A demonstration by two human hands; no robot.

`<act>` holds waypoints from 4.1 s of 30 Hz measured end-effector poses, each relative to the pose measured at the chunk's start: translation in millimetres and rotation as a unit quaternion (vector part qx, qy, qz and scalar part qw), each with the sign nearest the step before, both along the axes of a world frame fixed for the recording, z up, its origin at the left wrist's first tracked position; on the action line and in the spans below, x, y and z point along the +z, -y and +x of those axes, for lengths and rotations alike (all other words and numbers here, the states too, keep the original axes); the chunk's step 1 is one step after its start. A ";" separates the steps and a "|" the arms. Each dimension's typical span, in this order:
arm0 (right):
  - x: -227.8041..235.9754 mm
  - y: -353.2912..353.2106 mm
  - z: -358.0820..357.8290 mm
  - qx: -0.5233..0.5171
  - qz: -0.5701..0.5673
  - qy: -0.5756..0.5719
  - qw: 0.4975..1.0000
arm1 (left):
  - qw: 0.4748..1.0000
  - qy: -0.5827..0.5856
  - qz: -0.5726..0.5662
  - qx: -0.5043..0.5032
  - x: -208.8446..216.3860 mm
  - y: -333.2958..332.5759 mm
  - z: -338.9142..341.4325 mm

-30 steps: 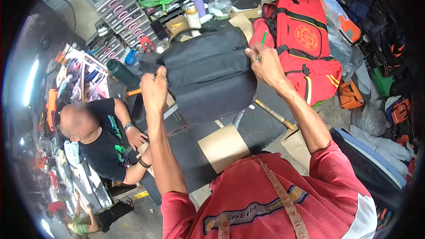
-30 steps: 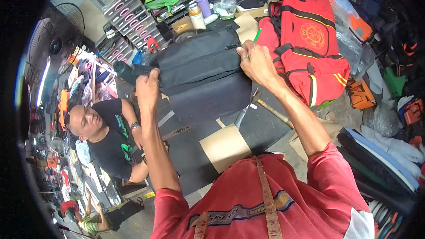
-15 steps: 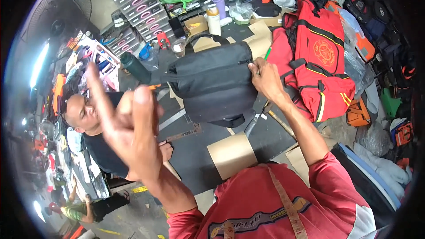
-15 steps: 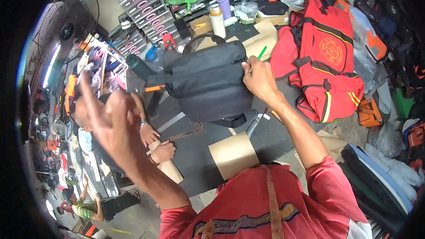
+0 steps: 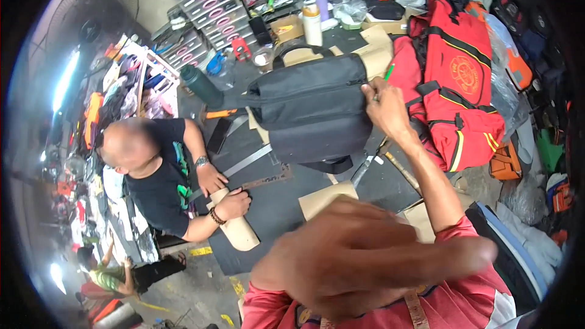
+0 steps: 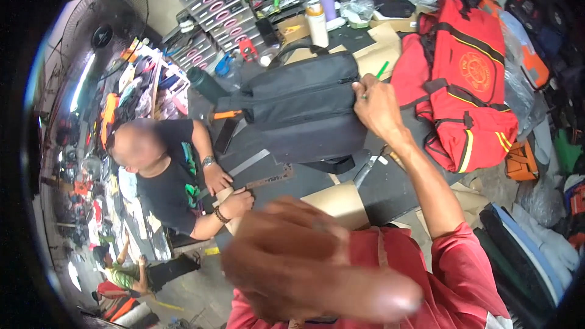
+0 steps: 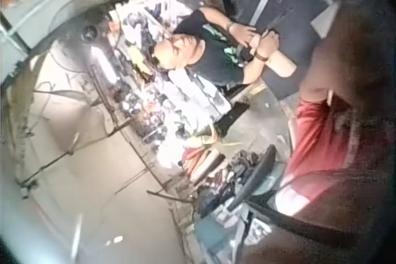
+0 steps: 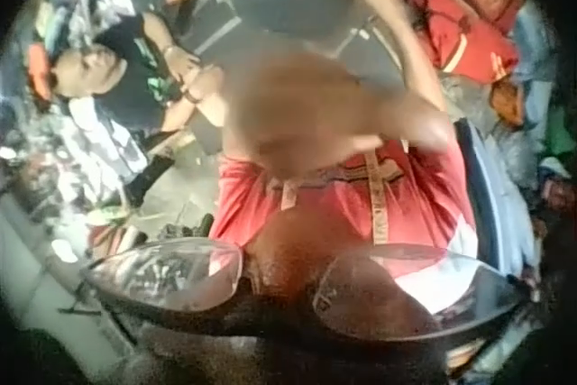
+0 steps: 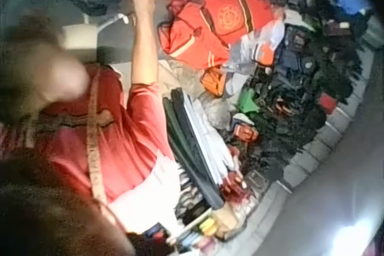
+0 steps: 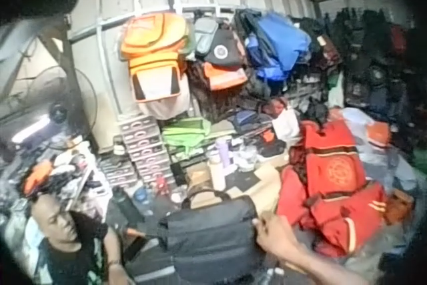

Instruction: Drawing a design pattern on cardboard using a pencil and a black bag as a reference.

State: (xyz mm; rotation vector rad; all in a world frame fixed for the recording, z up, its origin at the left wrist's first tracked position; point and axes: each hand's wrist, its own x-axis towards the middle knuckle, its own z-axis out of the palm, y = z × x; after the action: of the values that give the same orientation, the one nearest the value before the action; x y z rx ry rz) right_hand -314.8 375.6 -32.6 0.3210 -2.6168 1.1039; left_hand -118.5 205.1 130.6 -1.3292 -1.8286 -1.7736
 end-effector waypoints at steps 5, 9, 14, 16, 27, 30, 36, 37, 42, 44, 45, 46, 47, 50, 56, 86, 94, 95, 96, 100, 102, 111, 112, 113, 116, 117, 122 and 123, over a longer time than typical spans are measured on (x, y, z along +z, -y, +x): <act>9.7 0.4 2.8 0.000 -0.010 0.039 0.999 | 0.978 0.048 0.053 -0.198 -0.9 -12.3 -7.5; 11.2 6.3 2.2 0.010 0.004 0.040 0.999 | 0.983 0.092 0.008 -0.160 -6.4 -11.8 -3.9; 11.4 4.9 -2.7 0.012 0.021 0.033 0.999 | 0.983 0.127 -0.031 -0.129 4.8 -26.1 10.7; 10.4 -1.1 -3.0 0.011 0.012 0.037 0.999 | 0.734 0.515 -0.290 0.335 36.7 -60.1 39.7; 13.7 -1.6 11.1 0.014 0.054 0.026 0.998 | 0.968 0.227 0.042 0.102 -20.7 -18.5 8.6; 28.8 -3.0 12.6 0.032 0.079 0.049 0.995 | 0.977 0.202 0.067 -0.016 -27.7 -6.9 -1.0; 37.6 -5.8 8.4 0.055 0.097 0.054 0.992 | 0.950 0.260 -0.068 0.160 -73.2 -5.7 -10.5; 36.6 -7.1 8.6 0.055 0.095 0.054 0.992 | 0.952 0.267 -0.059 0.136 -66.6 -4.5 -5.0; 27.9 -8.2 8.2 0.041 0.069 0.084 0.993 | 0.956 0.258 -0.050 0.131 -50.1 -4.0 3.6; 22.3 -13.2 6.6 0.042 0.059 0.069 0.995 | 0.966 0.246 0.011 0.083 -30.4 -5.5 7.4; 23.9 -12.7 4.1 0.050 0.049 0.058 0.996 | 0.969 0.235 0.065 0.027 -26.2 -7.9 7.5; 24.3 -12.3 2.3 0.050 0.049 0.050 0.996 | 0.967 0.223 0.120 -0.029 -23.3 -10.5 4.8; 20.9 -12.9 1.7 0.052 0.048 0.055 0.996 | 0.963 0.213 0.133 -0.100 -20.3 -9.9 -0.7; 15.2 -15.4 -3.7 0.060 0.043 0.026 0.997 | 0.975 0.148 0.145 -0.085 -23.2 -9.2 -2.9; 15.3 -16.1 -4.5 0.064 0.014 0.077 0.995 | 0.983 0.031 0.167 -0.069 -22.0 -5.7 -15.3; 11.9 -15.3 -46.6 0.087 -0.054 0.161 0.982 | 0.762 -0.034 -0.404 0.505 -128.4 112.1 -108.6; 23.8 -16.8 -41.1 0.089 0.003 0.124 0.988 | 0.873 0.026 -0.322 0.366 -102.0 51.0 -190.6; 28.3 -10.3 -38.0 0.092 0.007 0.128 0.988 | 0.862 0.026 -0.331 0.384 -104.4 46.1 -209.9; 30.4 -6.4 -35.2 0.098 0.009 0.125 0.987 | 0.851 0.024 -0.338 0.400 -107.5 42.5 -227.1; 30.5 -8.3 -40.7 0.092 0.023 0.121 0.988 | 0.815 0.101 -0.404 0.402 -107.0 24.2 -256.2; 34.6 -9.1 -38.7 0.086 0.022 0.123 0.988 | 0.808 0.140 -0.456 0.347 -101.5 16.8 -257.7; 34.2 -8.0 -43.9 0.090 0.009 0.123 0.988 | 0.802 0.249 -0.442 0.316 -123.3 14.5 -258.2; 33.9 -7.6 -43.8 0.090 0.009 0.124 0.988 | 0.801 0.250 -0.442 0.317 -123.7 15.5 -257.9; 33.9 -7.1 -43.8 0.095 0.011 0.125 0.988 | 0.799 0.248 -0.447 0.317 -123.7 17.3 -257.6; 33.1 -7.0 -45.5 0.091 0.011 0.136 0.987 | 0.796 0.250 -0.455 0.312 -122.2 20.1 -256.1; 33.4 -6.2 -46.0 0.087 0.010 0.145 0.986 | 0.794 0.254 -0.455 0.313 -121.1 21.0 -254.1; 35.1 -6.1 -43.0 0.086 0.015 0.139 0.986 | 0.785 0.265 -0.462 0.316 -114.6 17.9 -243.4; 35.1 -5.9 -43.7 0.086 0.015 0.140 0.986 | 0.781 0.267 -0.465 0.320 -113.4 17.6 -243.3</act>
State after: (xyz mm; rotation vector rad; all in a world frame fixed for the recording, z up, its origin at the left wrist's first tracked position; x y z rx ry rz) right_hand -358.5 381.5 2.5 0.4357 -2.8985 1.2473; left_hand -361.8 187.5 17.2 -0.1840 -3.1809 -0.8752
